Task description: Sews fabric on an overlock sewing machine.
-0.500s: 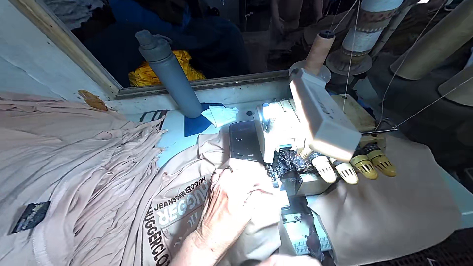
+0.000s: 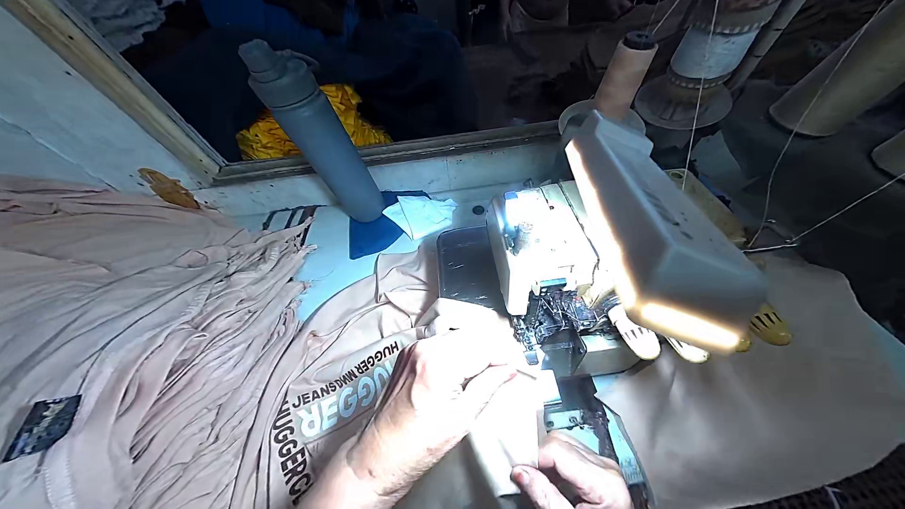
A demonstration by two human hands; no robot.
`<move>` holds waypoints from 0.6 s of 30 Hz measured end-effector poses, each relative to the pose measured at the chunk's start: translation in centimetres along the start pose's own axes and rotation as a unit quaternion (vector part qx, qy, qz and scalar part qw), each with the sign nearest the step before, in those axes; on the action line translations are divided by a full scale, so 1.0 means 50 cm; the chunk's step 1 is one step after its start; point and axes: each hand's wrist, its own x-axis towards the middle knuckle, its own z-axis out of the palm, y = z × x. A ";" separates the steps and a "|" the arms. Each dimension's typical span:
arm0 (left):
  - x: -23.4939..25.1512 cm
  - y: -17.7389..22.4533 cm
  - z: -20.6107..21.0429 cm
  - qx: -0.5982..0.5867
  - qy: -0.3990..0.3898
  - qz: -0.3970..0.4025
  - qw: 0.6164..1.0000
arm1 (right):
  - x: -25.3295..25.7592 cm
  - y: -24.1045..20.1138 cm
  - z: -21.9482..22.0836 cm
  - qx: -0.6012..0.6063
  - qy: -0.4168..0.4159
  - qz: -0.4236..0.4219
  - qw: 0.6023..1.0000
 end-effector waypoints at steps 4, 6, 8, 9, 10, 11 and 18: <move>0.020 -0.003 0.026 0.036 -0.025 -0.023 0.999 | -0.016 0.038 0.017 0.002 0.071 0.015 0.997; 0.025 -0.002 0.034 0.059 -0.031 -0.030 0.997 | -0.017 0.045 0.019 0.029 0.085 0.024 0.996; 0.025 0.000 0.035 0.074 -0.034 -0.021 0.997 | -0.021 0.042 0.018 0.055 0.080 0.040 0.994; 0.024 0.001 0.035 0.077 -0.037 -0.022 0.996 | -0.024 0.040 0.018 0.069 0.078 0.049 0.993; 0.022 0.004 0.034 0.081 -0.042 -0.027 0.995 | -0.027 0.038 0.018 0.083 0.071 0.059 0.992; 0.020 0.006 0.034 0.081 -0.045 -0.033 0.995 | -0.031 0.036 0.016 0.097 0.055 0.068 0.991; 0.000 0.021 0.068 0.179 0.011 0.034 0.983 | -0.045 0.018 -0.003 0.159 0.036 0.158 0.974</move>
